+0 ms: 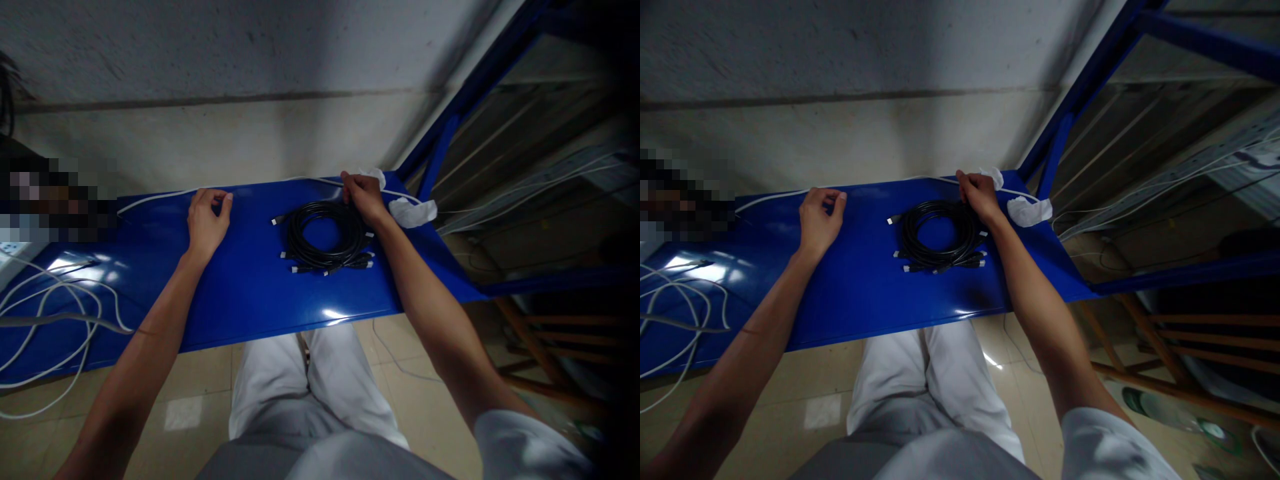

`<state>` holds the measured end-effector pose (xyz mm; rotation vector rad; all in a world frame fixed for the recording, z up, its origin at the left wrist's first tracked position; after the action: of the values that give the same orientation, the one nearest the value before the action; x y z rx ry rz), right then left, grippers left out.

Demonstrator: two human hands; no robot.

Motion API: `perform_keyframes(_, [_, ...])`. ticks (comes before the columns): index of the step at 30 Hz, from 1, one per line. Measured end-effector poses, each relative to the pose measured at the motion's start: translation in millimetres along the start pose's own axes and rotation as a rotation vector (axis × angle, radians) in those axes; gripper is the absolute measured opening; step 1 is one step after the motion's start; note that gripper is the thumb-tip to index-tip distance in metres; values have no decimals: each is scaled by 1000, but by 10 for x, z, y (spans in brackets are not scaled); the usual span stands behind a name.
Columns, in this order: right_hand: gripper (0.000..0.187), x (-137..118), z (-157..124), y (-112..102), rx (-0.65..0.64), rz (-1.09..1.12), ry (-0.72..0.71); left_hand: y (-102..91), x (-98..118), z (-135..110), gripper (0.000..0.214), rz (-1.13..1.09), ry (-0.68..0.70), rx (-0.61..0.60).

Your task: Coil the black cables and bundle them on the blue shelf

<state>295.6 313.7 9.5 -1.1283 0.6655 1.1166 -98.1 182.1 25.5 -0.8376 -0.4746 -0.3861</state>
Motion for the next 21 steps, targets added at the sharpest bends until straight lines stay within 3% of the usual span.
perform_keyframes(21, [76,47,14,13,7,29,20,-8,26,-4,22,-26,-29,-18])
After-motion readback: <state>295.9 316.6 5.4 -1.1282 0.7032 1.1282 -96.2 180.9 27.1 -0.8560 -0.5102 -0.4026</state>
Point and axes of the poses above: each hand's wrist, its own z-axis towards the middle knuckle, its own y-axis out of the palm, x = y × z, the point moved 4 cm from there along z, towards the middle knuckle, and after that the axes turned 2 degrees about -y, right-handed, at the moved point
